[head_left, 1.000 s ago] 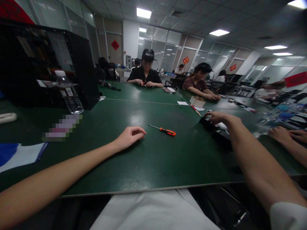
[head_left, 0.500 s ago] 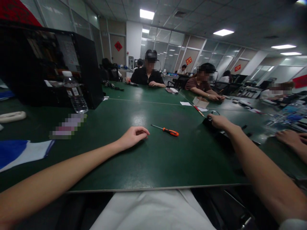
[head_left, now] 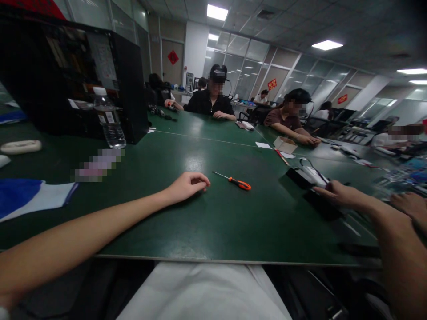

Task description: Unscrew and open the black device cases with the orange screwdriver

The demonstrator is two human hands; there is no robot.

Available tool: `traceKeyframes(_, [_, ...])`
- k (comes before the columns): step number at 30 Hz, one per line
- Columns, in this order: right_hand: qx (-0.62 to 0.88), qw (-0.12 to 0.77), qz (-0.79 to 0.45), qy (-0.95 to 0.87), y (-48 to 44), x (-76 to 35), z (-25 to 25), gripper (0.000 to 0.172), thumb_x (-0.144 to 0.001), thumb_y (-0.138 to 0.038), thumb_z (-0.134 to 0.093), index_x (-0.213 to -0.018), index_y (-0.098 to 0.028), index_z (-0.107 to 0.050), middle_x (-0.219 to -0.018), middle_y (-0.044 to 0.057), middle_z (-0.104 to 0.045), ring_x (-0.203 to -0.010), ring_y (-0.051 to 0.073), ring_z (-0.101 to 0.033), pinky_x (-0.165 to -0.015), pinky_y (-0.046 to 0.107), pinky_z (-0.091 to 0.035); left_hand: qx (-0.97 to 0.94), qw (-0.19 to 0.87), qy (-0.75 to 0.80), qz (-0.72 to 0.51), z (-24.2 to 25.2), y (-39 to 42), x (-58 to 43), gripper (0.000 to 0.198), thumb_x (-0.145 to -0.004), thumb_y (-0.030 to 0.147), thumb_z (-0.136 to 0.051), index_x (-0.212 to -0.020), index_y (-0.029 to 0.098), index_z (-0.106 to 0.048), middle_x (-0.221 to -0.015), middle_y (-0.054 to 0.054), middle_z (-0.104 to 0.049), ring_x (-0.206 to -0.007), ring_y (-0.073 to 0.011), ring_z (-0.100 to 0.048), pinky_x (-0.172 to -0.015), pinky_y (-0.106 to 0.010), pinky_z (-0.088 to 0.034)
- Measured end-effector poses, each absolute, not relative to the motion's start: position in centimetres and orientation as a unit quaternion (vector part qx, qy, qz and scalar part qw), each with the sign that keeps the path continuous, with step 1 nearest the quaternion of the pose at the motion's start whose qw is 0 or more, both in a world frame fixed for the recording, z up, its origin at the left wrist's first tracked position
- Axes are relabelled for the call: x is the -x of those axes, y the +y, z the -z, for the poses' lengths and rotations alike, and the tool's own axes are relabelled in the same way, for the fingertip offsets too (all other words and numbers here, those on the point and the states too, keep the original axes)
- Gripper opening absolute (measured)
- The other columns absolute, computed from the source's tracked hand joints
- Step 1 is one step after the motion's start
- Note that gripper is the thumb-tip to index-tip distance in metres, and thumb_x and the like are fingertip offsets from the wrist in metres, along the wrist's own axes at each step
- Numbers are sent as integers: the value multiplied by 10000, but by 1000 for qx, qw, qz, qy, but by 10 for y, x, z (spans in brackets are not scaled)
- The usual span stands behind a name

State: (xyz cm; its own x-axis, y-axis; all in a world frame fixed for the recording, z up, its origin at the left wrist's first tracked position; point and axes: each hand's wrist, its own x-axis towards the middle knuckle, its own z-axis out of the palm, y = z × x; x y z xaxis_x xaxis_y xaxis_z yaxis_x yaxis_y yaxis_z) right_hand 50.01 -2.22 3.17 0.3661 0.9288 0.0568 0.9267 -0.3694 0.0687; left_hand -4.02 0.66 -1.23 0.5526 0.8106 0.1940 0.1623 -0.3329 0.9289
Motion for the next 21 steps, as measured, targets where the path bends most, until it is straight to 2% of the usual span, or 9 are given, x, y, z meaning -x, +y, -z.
traceKeyframes(3, [-818, 42, 53, 571, -48, -502, -26, 245, -859, -428, -633, -760, -228, -529, -797, 112, -710, -743, 259, -706, -671, 325, -518, -741, 479, 326, -340, 12, 7, 40, 180, -860, 284, -628, -929, 138, -708, -818, -48, -717, -809, -181, -691, -807, -302, -523])
traceKeyframes(5, [-807, 57, 68, 584, -56, -499, -24, 230, -806, -401, -642, -775, -246, -475, -840, 111, -701, -806, 286, -705, -723, 351, -525, -739, 482, 323, -342, 12, 7, 39, 186, -860, 290, -627, -928, 136, -706, -813, -46, -712, -798, -179, -688, -798, -302, -524])
traceKeyframes(8, [-792, 69, 59, 603, -59, -487, -22, 247, -720, -346, -648, -780, -261, -424, -815, 104, -685, -798, 312, -699, -742, 392, -518, -739, 481, 324, -344, 13, 7, 39, 187, -859, 296, -628, -925, 138, -704, -813, -41, -706, -791, -177, -686, -793, -303, -526])
traceKeyframes(12, [-742, 73, 93, 660, -61, -445, -20, 247, -685, -360, -692, -792, -280, -484, -836, 91, -703, -786, 302, -688, -720, 408, -512, -743, 476, 325, -341, 13, 6, 40, 188, -871, 299, -618, -928, 140, -701, -826, -45, -704, -811, -182, -686, -812, -315, -531])
traceKeyframes(15, [-643, 45, 119, 755, -67, -383, -27, 222, -765, -430, -682, -884, -292, -555, -887, 83, -703, -764, 281, -665, -689, 409, -509, -750, 463, 318, -350, 12, 3, 41, 218, -873, 309, -641, -999, 140, -698, -975, -83, -724, -936, -208, -689, -879, -343, -534])
traceKeyframes(17, [-567, 3, 139, 812, -70, -335, -37, 204, -852, -451, -638, -956, -286, -579, -959, 71, -704, -798, 257, -668, -680, 375, -514, -764, 452, 303, -346, 10, -1, 42, 361, -847, 329, -710, -1164, 161, -666, -1195, -117, -691, -1097, -240, -663, -945, -372, -526])
traceKeyframes(19, [-487, -30, 150, 860, -68, -292, -51, 241, -908, -455, -618, -1082, -287, -613, -1071, 75, -703, -913, 253, -679, -771, 366, -534, -790, 429, 289, -328, 9, -6, 43, 628, -783, 346, -801, -1349, 196, -572, -1380, -141, -602, -1239, -276, -601, -999, -408, -511])
traceKeyframes(21, [-427, -47, 143, 892, -57, -262, -62, 251, -946, -435, -597, -1136, -275, -629, -1132, 77, -691, -973, 245, -676, -831, 360, -530, -820, 398, 277, -305, 8, -9, 43, 814, -722, 349, -862, -1438, 209, -500, -1455, -153, -547, -1299, -297, -559, -1036, -436, -495])
